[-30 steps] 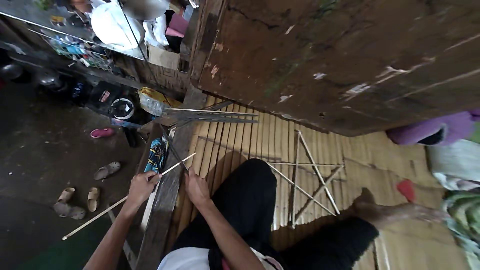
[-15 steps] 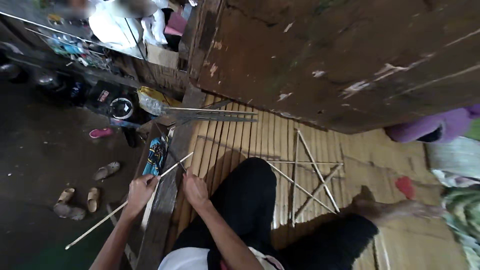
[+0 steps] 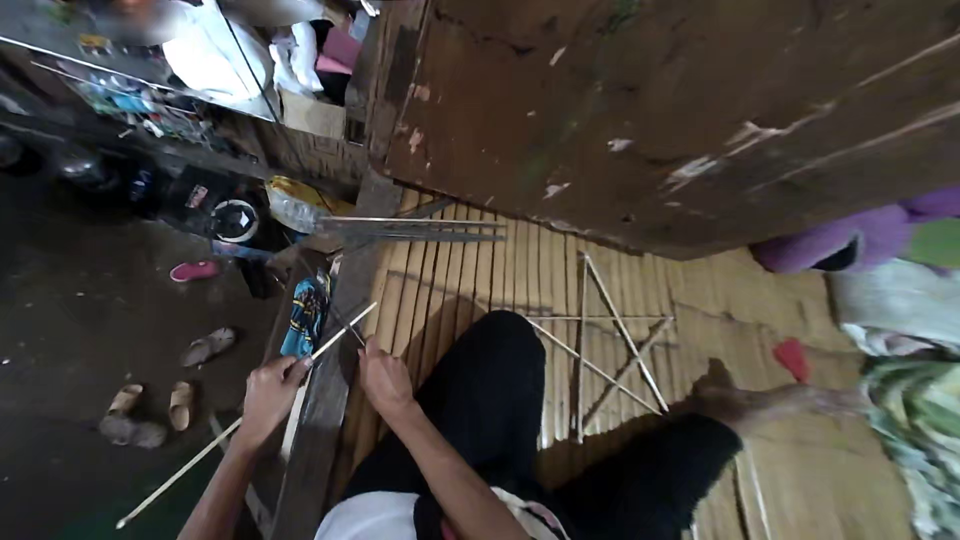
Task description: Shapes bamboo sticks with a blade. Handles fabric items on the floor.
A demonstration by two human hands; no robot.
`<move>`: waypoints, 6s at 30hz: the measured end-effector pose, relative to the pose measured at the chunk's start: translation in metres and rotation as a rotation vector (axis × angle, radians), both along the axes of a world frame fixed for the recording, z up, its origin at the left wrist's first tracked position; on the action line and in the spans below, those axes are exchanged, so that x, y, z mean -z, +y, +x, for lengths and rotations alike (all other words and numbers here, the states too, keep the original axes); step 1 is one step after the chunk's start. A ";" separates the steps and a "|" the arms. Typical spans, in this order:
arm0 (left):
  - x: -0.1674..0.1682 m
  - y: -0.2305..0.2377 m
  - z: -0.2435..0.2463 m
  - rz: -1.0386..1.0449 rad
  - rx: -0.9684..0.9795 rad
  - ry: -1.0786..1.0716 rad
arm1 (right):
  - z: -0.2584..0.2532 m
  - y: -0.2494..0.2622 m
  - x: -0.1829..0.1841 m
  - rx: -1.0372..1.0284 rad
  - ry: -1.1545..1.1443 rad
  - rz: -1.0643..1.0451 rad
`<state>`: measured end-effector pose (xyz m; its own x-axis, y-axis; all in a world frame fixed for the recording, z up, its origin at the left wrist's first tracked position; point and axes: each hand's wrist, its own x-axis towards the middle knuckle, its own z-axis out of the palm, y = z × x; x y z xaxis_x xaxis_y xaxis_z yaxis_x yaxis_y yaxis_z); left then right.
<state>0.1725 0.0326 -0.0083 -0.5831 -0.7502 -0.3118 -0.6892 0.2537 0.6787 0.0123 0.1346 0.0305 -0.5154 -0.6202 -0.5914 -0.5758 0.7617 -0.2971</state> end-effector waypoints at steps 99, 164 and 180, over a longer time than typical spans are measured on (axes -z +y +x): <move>-0.037 -0.010 -0.008 -0.181 0.350 -0.019 | -0.025 0.030 0.042 0.176 0.067 -0.693; 0.021 0.310 -0.442 -0.385 1.534 -0.196 | -0.156 0.408 0.054 1.681 0.242 -0.928; 0.020 0.292 -0.436 -0.225 1.266 -0.290 | -0.163 0.413 0.045 1.510 -0.020 -0.180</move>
